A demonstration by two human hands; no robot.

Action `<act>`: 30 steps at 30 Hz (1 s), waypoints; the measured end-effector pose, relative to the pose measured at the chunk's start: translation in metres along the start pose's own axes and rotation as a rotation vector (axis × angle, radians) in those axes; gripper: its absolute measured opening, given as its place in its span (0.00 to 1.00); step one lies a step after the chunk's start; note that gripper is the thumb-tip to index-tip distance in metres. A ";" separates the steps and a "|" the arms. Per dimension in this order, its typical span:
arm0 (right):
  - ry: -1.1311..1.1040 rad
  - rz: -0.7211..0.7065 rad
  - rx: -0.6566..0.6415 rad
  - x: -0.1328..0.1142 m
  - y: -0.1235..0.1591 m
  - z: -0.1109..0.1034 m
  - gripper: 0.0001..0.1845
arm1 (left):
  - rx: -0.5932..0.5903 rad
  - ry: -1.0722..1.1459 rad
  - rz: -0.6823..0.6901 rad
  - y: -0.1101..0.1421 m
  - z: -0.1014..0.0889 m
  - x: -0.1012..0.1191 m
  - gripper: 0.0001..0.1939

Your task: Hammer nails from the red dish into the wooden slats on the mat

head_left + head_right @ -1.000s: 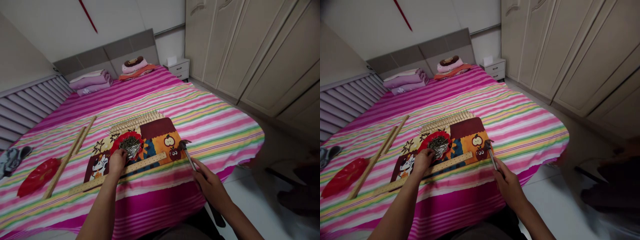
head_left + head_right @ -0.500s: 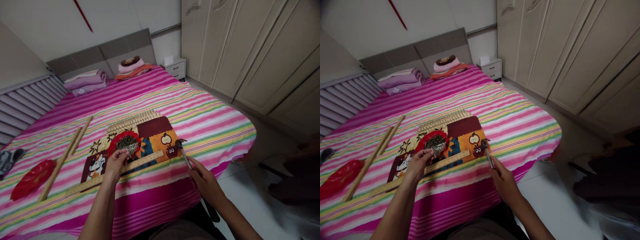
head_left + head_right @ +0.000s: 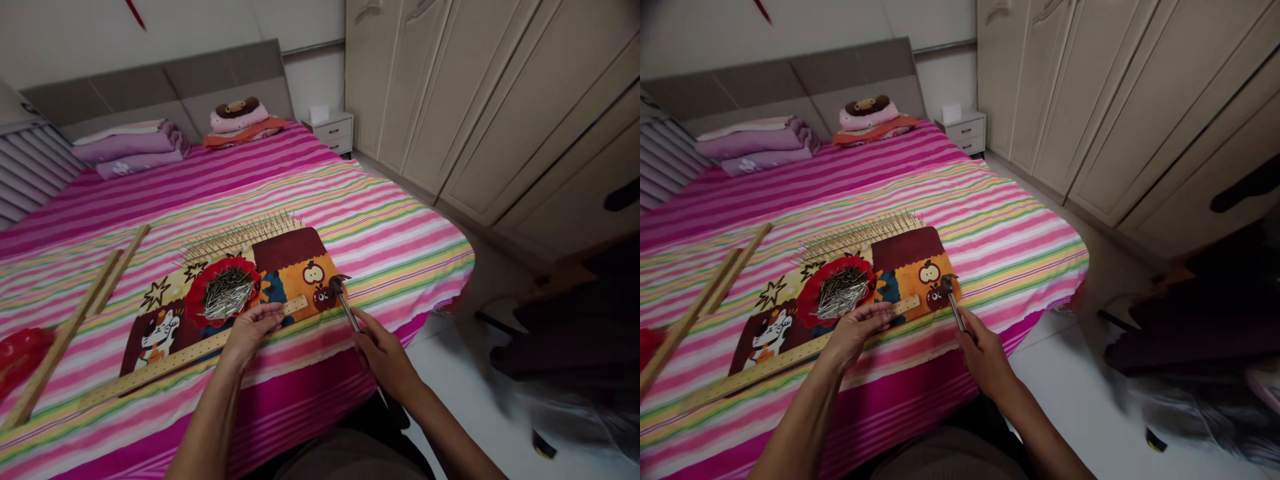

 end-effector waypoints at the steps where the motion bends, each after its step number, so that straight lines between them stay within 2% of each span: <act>1: 0.004 -0.001 0.002 0.000 0.000 0.000 0.29 | 0.002 -0.027 0.006 -0.001 0.002 -0.002 0.22; 4: 0.017 0.002 0.012 -0.002 0.000 0.000 0.29 | 0.043 -0.111 0.069 -0.008 0.003 -0.004 0.21; 7: 0.027 0.008 0.015 -0.003 0.000 0.000 0.29 | 0.078 -0.095 0.135 -0.018 0.005 -0.007 0.23; 13: 0.041 0.007 0.020 -0.002 0.000 -0.002 0.28 | 0.123 -0.125 0.184 -0.033 0.009 -0.012 0.22; 20: 0.045 -0.005 0.003 0.002 -0.002 -0.001 0.26 | 0.093 -0.110 0.176 -0.036 0.016 -0.010 0.19; 25: 0.020 -0.004 -0.003 0.001 -0.001 0.000 0.26 | 0.092 -0.265 0.188 -0.042 0.015 -0.014 0.16; 30: 0.073 -0.018 0.011 -0.003 0.001 -0.001 0.26 | 0.108 -0.543 0.267 -0.041 0.014 -0.013 0.10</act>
Point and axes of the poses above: each hand's wrist, its own y-axis away from the middle knuckle, its own z-axis out of the palm, x = y × z, the point moved 4 cm from there along -y, towards the middle knuckle, and after that the axes turned 13 degrees about -x, right-handed, at the moved point
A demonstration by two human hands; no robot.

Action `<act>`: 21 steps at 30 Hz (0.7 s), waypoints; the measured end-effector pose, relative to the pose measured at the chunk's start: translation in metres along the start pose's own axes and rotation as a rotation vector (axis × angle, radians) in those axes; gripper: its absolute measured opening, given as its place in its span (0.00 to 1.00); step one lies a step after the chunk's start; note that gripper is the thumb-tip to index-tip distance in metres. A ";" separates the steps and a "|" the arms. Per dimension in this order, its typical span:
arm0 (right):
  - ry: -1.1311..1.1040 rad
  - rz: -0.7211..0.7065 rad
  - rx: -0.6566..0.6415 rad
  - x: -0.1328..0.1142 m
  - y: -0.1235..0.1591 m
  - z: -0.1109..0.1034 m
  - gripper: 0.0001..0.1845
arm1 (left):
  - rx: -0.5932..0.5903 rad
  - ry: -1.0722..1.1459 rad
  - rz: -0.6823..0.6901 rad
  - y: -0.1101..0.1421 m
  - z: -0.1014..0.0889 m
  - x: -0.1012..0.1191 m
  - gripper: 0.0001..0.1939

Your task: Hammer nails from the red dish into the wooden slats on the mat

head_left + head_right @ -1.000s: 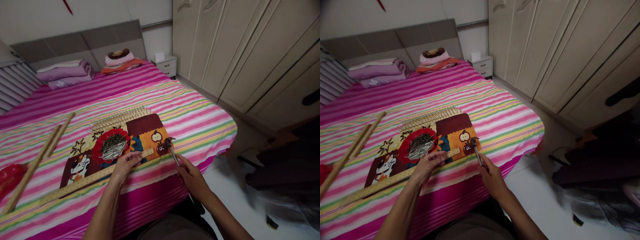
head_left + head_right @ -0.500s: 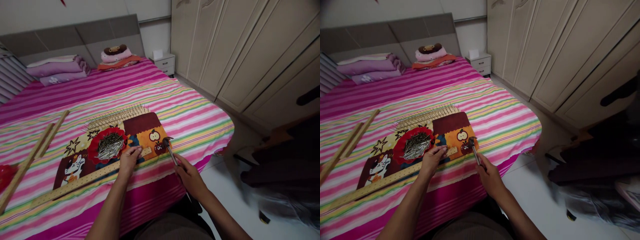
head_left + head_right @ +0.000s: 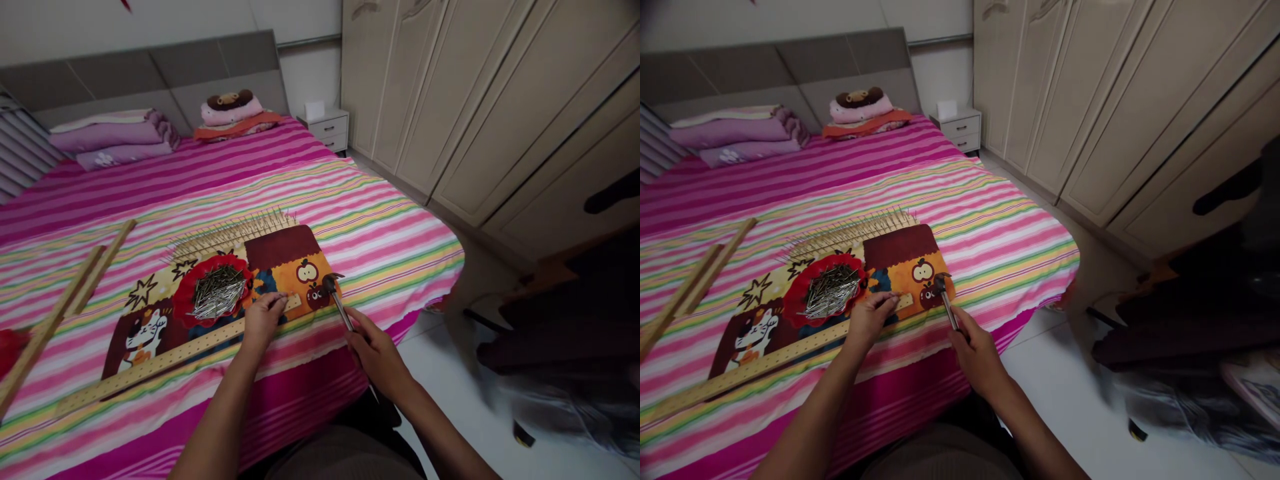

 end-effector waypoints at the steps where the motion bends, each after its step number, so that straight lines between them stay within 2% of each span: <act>1: 0.016 -0.007 0.001 -0.001 0.001 0.000 0.26 | 0.008 -0.064 0.025 0.001 0.000 0.002 0.10; 5: 0.077 -0.057 -0.045 -0.012 0.003 0.004 0.25 | 0.025 -0.257 0.090 0.003 0.002 0.010 0.08; 10: 0.159 -0.131 -0.191 -0.039 0.000 0.018 0.23 | 0.021 -0.316 0.131 0.003 0.005 0.013 0.09; 15: 0.282 -0.278 -0.285 -0.058 -0.013 0.037 0.26 | 0.029 -0.374 0.139 0.004 0.003 0.014 0.09; 18: 0.324 -0.275 -0.299 -0.058 -0.018 0.042 0.26 | 0.032 -0.381 0.138 0.004 0.003 0.012 0.08; 21: 0.304 -0.227 -0.257 -0.056 -0.014 0.039 0.25 | 0.047 -0.362 0.146 0.005 0.006 0.011 0.08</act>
Point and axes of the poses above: each hand's wrist, its own y-axis away from the middle knuckle, its own z-axis out of the palm, x = y × z, the point moved 4 cm from there along -y, towards the middle knuckle, and after that the axes turned 13 degrees about -x, right-handed, at the moved point
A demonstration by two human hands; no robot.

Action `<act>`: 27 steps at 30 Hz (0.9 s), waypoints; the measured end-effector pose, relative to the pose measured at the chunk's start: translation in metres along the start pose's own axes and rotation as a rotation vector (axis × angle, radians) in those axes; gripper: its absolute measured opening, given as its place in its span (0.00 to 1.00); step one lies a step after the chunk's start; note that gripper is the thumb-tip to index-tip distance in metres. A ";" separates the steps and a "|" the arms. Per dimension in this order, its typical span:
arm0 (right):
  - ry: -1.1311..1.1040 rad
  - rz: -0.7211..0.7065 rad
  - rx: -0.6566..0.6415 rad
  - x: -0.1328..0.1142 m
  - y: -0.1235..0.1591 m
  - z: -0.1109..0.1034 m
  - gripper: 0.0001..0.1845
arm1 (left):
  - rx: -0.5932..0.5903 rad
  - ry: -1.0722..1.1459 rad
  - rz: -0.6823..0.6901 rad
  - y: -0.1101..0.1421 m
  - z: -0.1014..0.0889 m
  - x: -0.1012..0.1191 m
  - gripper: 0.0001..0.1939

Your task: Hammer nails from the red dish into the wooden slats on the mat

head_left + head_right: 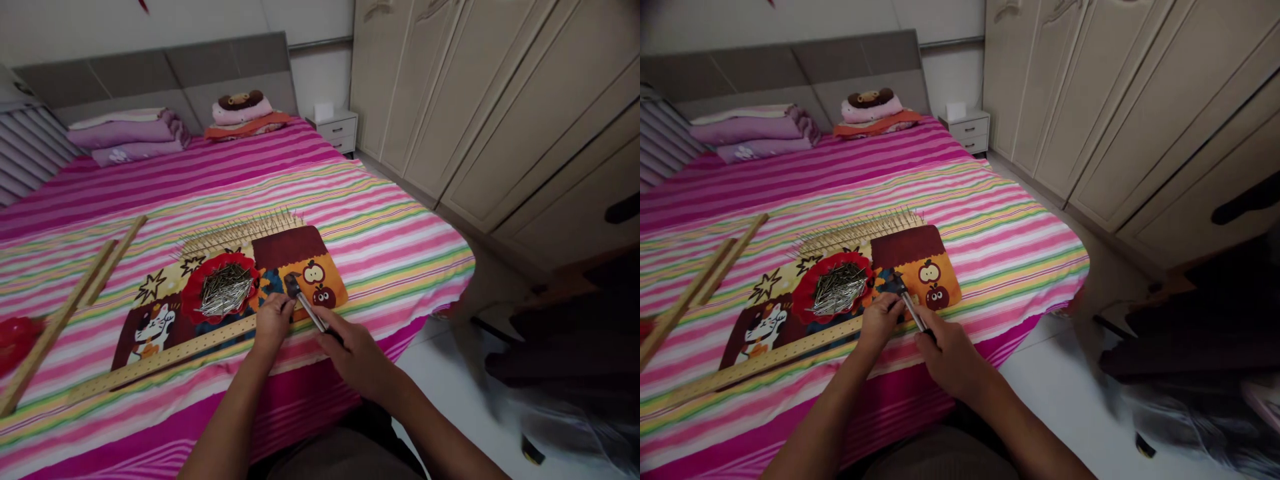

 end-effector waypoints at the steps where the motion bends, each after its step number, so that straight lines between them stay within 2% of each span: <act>1: -0.016 0.011 0.012 0.000 0.003 -0.001 0.25 | 0.007 0.010 0.002 0.001 0.001 0.000 0.07; 4: -0.083 0.062 0.045 0.003 0.014 -0.005 0.25 | -0.012 0.049 -0.005 0.002 0.001 0.001 0.08; 6: -0.152 0.088 0.079 0.009 0.022 -0.009 0.25 | -0.009 0.047 -0.025 0.004 -0.009 -0.003 0.10; 9: -0.262 0.128 0.146 0.021 0.031 -0.014 0.27 | 0.109 -0.084 -0.086 0.009 -0.049 -0.017 0.11; 12: -0.335 0.165 0.193 0.029 0.037 -0.017 0.28 | 0.213 -0.340 -0.237 0.014 -0.099 -0.041 0.12; 13: -0.349 0.174 0.206 0.031 0.037 -0.018 0.29 | 0.207 -0.425 -0.292 0.014 -0.112 -0.048 0.12; 15: -0.374 0.194 0.225 0.033 0.038 -0.019 0.29 | 0.105 -0.525 -0.403 0.011 -0.126 -0.062 0.11; 17: -0.382 0.208 0.226 0.034 0.037 -0.019 0.29 | -0.023 -0.547 -0.498 0.008 -0.127 -0.071 0.11; 19: -0.376 0.213 0.219 0.033 0.036 -0.017 0.29 | -0.087 -0.550 -0.556 0.006 -0.123 -0.072 0.12; 23: -0.387 0.227 0.212 0.033 0.036 -0.015 0.30 | -0.068 -0.544 -0.596 0.005 -0.118 -0.071 0.11; 27: -0.398 0.230 0.219 0.034 0.036 -0.015 0.31 | 0.021 -0.326 -0.547 0.010 -0.124 -0.079 0.10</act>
Point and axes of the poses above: each hand's wrist, its own y-axis away from the middle knuckle, its own z-axis out of the palm, x = y × z, the point moved 4 cm from there along -y, towards the middle knuckle, and after that the axes turned 13 degrees about -x, right-handed, at the moved point
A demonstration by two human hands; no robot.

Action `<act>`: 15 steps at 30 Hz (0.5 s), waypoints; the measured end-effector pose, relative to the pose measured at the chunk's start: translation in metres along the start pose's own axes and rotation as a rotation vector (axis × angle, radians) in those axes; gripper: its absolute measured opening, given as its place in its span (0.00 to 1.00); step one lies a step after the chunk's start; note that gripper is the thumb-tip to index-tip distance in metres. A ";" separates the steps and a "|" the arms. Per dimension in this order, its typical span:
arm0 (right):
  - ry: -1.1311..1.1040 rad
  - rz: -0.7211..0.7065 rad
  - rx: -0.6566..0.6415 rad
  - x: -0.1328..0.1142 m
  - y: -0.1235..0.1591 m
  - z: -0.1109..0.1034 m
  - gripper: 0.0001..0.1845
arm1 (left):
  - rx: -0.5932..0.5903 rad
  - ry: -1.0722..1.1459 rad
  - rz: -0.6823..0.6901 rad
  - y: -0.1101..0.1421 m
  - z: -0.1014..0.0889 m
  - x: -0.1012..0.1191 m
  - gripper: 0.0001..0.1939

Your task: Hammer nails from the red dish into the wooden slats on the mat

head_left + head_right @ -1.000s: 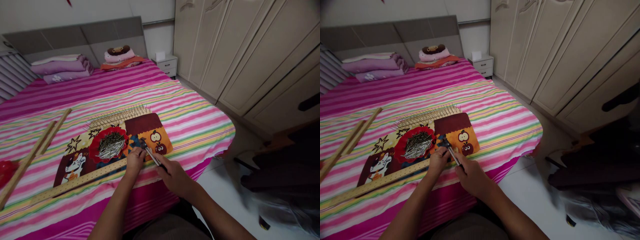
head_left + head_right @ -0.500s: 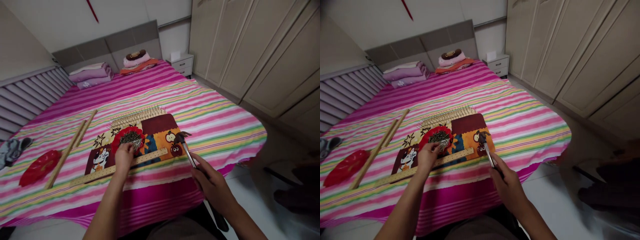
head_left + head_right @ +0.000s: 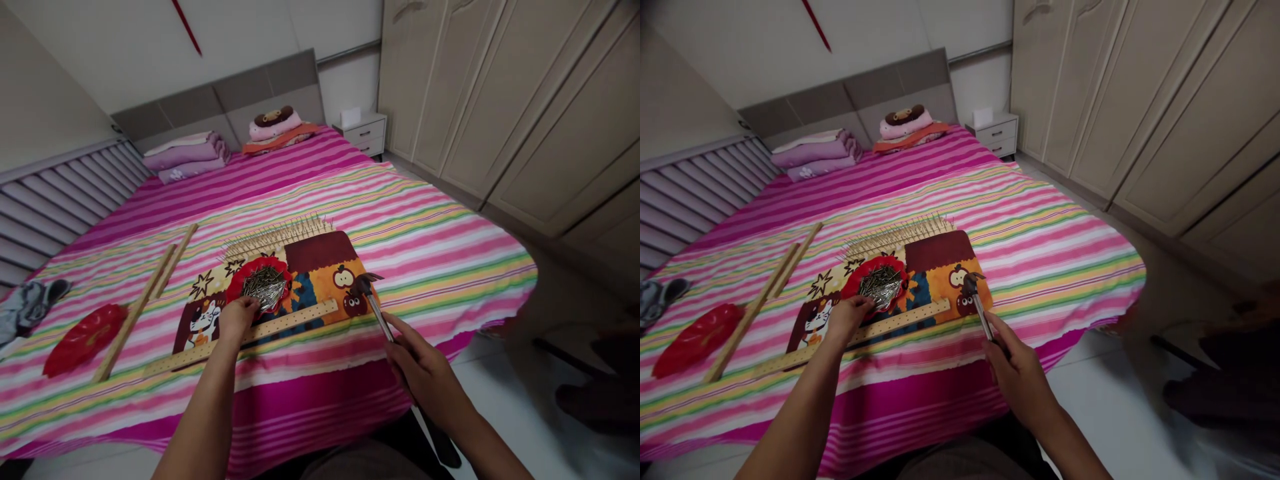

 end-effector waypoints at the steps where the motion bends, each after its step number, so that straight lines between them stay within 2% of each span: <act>1: -0.001 -0.005 0.005 0.000 0.000 0.000 0.31 | 0.002 0.098 0.013 0.000 -0.001 -0.004 0.09; 3: -0.004 -0.015 0.014 -0.001 0.000 -0.001 0.31 | -0.005 0.324 0.043 0.000 -0.002 -0.009 0.10; 8: -0.004 -0.008 0.013 -0.001 0.000 -0.002 0.29 | -0.051 0.862 0.121 0.007 -0.002 -0.008 0.21; 12: -0.012 0.011 0.013 0.000 0.000 -0.002 0.30 | -0.082 1.087 0.140 0.019 -0.002 0.001 0.26; 15: -0.006 0.021 0.022 0.000 0.000 -0.002 0.30 | -0.146 1.183 0.119 0.029 0.001 0.008 0.22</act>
Point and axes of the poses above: each hand's wrist, its own y-axis away from the middle knuckle, its own z-axis out of the palm, x = y × z, the point moved 4 cm from there along -y, towards the middle knuckle, and after that the axes turned 13 degrees about -x, right-handed, at the moved point
